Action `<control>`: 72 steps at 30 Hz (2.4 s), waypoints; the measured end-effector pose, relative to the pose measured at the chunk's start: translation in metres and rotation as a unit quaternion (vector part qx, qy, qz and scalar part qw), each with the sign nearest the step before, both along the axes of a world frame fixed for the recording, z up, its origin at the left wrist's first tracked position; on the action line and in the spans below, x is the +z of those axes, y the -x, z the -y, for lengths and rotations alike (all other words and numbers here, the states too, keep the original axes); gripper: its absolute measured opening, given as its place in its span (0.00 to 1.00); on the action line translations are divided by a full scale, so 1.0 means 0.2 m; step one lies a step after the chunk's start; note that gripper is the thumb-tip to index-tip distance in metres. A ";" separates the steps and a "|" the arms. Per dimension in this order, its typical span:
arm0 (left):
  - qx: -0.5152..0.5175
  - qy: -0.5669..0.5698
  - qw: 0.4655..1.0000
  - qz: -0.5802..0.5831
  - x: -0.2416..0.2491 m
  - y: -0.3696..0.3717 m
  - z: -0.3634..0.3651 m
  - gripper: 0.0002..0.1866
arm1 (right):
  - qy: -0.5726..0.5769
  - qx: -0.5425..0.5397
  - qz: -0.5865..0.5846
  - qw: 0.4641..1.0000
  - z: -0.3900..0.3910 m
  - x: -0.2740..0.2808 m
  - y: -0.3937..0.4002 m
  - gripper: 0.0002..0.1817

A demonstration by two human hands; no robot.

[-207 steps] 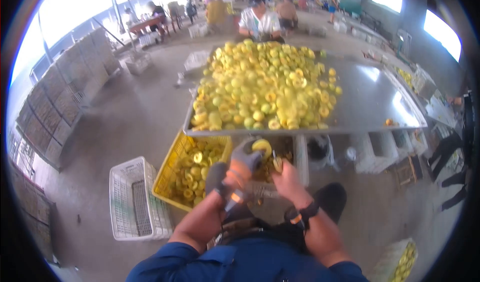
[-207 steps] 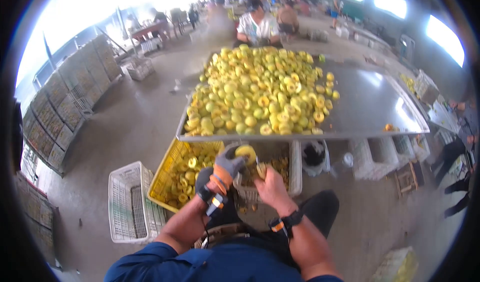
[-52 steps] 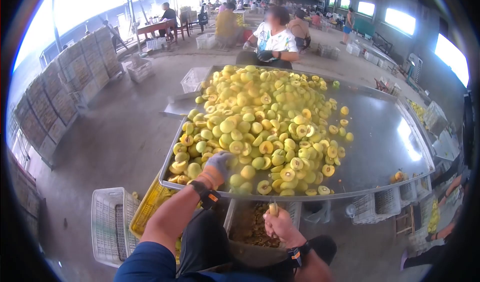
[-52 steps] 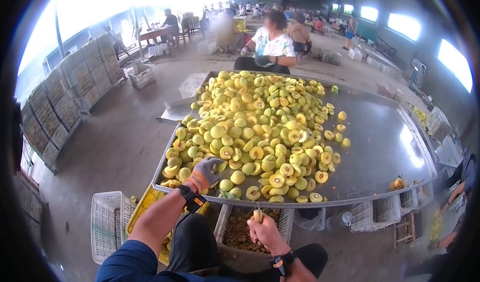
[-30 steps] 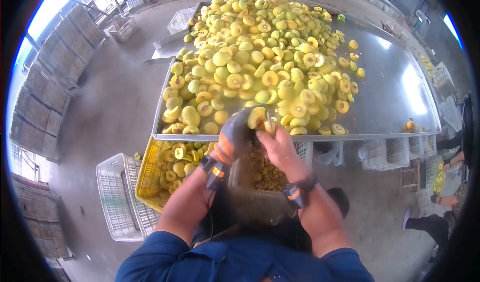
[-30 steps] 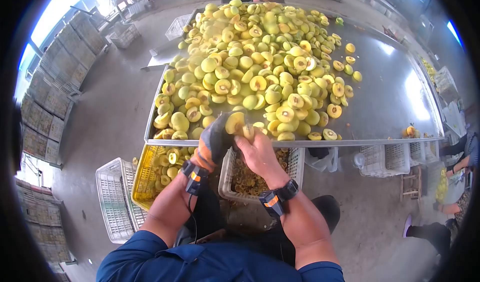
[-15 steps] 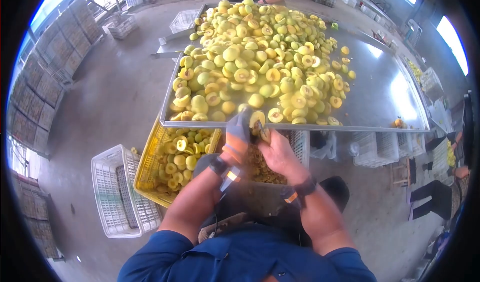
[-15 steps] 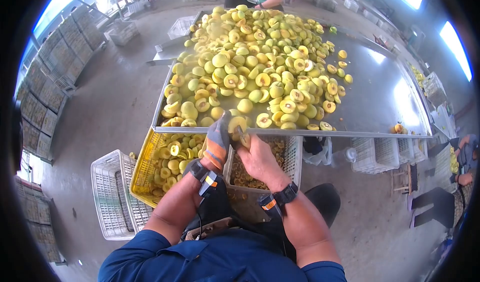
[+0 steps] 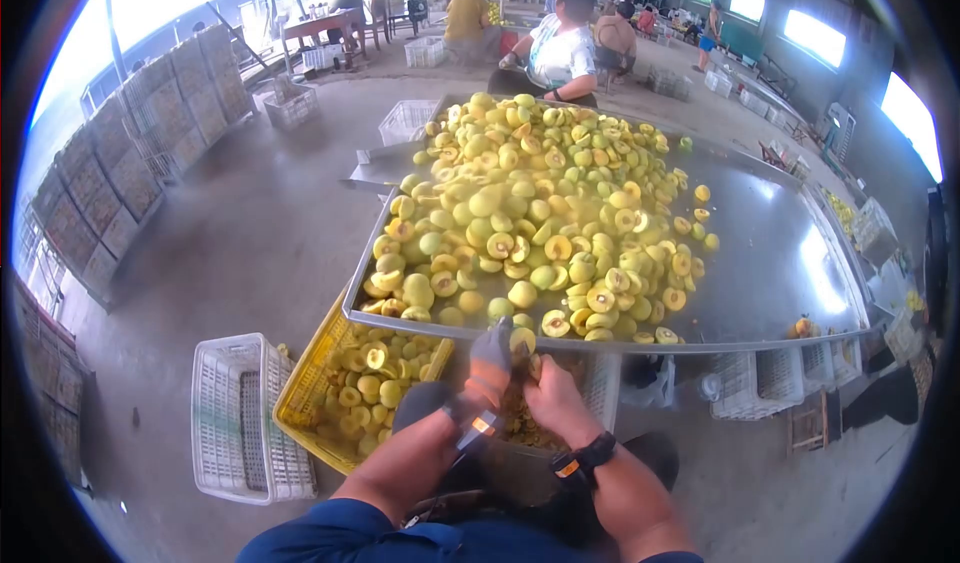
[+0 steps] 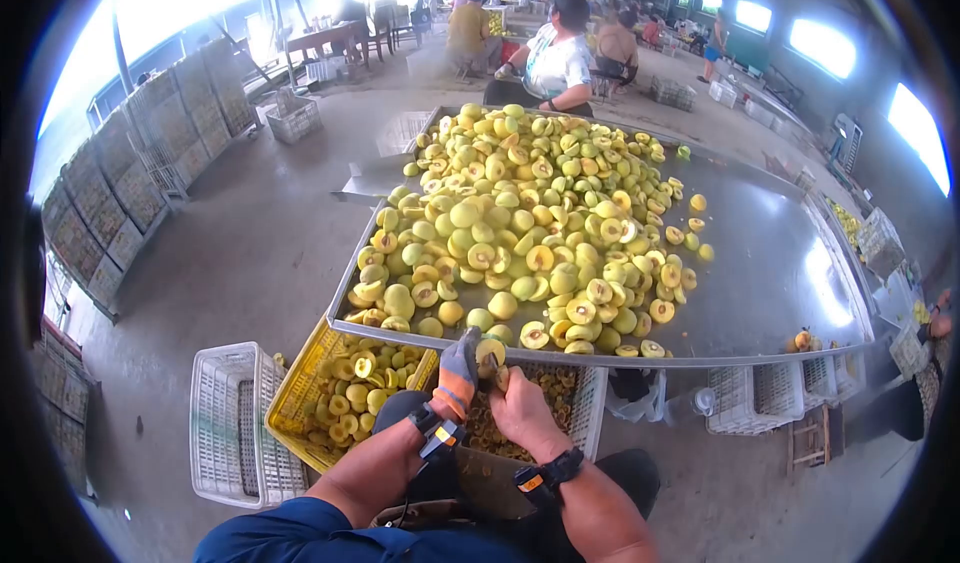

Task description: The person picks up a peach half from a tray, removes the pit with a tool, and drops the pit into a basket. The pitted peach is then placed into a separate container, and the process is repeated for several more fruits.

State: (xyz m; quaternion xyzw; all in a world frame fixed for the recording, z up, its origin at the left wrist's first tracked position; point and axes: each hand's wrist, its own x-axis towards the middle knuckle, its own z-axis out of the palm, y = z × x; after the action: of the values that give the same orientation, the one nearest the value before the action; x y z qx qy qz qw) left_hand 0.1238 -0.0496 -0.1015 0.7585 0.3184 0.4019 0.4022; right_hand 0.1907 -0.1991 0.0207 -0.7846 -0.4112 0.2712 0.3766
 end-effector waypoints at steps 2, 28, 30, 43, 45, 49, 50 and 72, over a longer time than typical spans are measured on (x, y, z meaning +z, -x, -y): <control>-0.012 -0.029 0.999 -0.019 -0.02 -0.01 -0.01 0.25 | -0.003 0.006 -0.006 1.000 -0.01 -0.01 -0.03 0.17; -0.224 -0.035 0.972 0.059 0.15 -0.13 -0.10 0.18 | 0.054 0.051 -0.612 0.787 0.00 0.03 -0.15 0.09; -0.270 0.094 0.956 0.067 0.18 -0.14 -0.11 0.13 | 0.044 0.066 -0.619 0.781 0.02 -0.03 -0.16 0.09; -0.055 0.233 0.954 0.182 0.31 0.07 -0.19 0.10 | 0.118 -0.081 -0.394 0.908 0.04 -0.36 -0.15 0.09; -0.032 0.217 0.968 0.125 0.34 0.25 -0.25 0.12 | 0.088 -0.049 -0.419 0.902 0.06 -0.35 -0.12 0.09; 0.059 0.215 0.967 0.120 0.18 0.65 -0.42 0.10 | 0.062 -0.027 -0.432 0.899 0.06 -0.36 -0.11 0.09; 0.085 0.197 0.973 0.081 0.23 0.76 -0.42 0.10 | 0.061 -0.026 -0.429 0.901 0.06 -0.35 -0.10 0.09; 0.209 -0.073 0.921 -0.321 0.37 0.48 -0.89 0.33 | 0.044 0.024 -0.226 0.973 0.01 -0.27 -0.07 0.13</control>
State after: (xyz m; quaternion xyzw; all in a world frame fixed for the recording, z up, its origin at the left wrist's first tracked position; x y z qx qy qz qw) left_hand 0.0271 0.1289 -0.0281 0.7905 0.5515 0.2332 0.1290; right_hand 0.2047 -0.2019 -0.0329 -0.7087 -0.3215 0.4682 0.4186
